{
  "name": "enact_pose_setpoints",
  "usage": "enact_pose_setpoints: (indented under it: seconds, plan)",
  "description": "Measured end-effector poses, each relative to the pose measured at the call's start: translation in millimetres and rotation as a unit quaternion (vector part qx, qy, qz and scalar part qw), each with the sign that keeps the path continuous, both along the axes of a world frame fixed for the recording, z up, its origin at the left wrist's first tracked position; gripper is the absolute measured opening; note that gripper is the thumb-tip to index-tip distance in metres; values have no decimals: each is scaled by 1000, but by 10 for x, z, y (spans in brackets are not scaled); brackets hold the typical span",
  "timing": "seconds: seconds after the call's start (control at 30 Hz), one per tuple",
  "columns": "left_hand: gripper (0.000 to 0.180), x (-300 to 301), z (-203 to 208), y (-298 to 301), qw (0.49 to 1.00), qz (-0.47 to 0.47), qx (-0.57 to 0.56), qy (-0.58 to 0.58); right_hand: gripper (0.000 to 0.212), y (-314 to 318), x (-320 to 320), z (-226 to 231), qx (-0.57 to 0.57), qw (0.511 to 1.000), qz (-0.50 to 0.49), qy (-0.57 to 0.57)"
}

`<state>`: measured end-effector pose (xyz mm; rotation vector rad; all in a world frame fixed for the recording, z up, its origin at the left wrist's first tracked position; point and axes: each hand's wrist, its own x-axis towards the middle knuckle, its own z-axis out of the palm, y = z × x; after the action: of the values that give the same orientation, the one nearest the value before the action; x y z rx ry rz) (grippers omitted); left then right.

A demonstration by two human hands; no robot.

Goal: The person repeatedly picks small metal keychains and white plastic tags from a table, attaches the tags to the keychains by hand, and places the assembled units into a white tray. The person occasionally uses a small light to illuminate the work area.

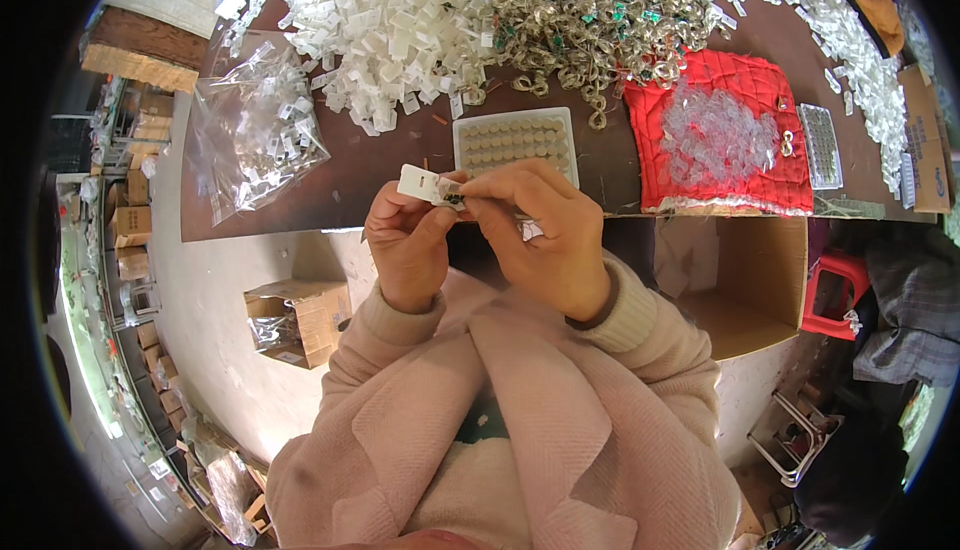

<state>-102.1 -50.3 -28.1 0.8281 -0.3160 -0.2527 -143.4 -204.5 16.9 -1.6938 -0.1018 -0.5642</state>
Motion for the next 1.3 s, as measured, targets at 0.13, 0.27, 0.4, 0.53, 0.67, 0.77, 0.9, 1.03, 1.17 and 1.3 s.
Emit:
enact_pose_setpoints:
  seconds: [0.13, 0.27, 0.4, 0.53, 0.67, 0.77, 0.9, 1.03, 1.17, 1.3]
  plan:
    - [29, -15, -40, 1, 996, 42, 42, -73, 16, -29, -22, 24, -28, 999, 19, 0]
    - [30, -27, -75, 35, 993, 40, 19, -106, 21, -78, -47, 24, 95, 986, 105, 83]
    - [31, -34, -101, 33, 993, 52, -14, -103, 24, -67, -64, -6, 135, 976, 139, 100]
    - [31, -94, -126, -31, 990, 106, -9, -88, 24, 2, -51, -39, 19, 996, 86, 31]
    - [31, -145, -140, -113, 983, 142, 3, -112, 27, 114, -59, -69, 112, 990, 70, 56]
    - [31, -175, -129, -154, 981, 158, -9, -113, 26, 154, -64, -101, 184, 976, 79, 84]
    - [29, -184, -101, -150, 983, 149, -33, -98, 23, 136, -47, -126, 173, 979, 80, 73]
    - [28, -162, -112, -137, 979, 169, 12, -111, 25, 122, -60, -80, 114, 988, 72, 69]
    - [28, -163, -143, -110, 985, 135, -3, -105, 26, 73, -62, -28, 39, 996, 66, 44]
    - [25, -146, -164, -71, 993, 94, -40, -65, 24, 10, -16, -69, 199, 963, 136, 118]
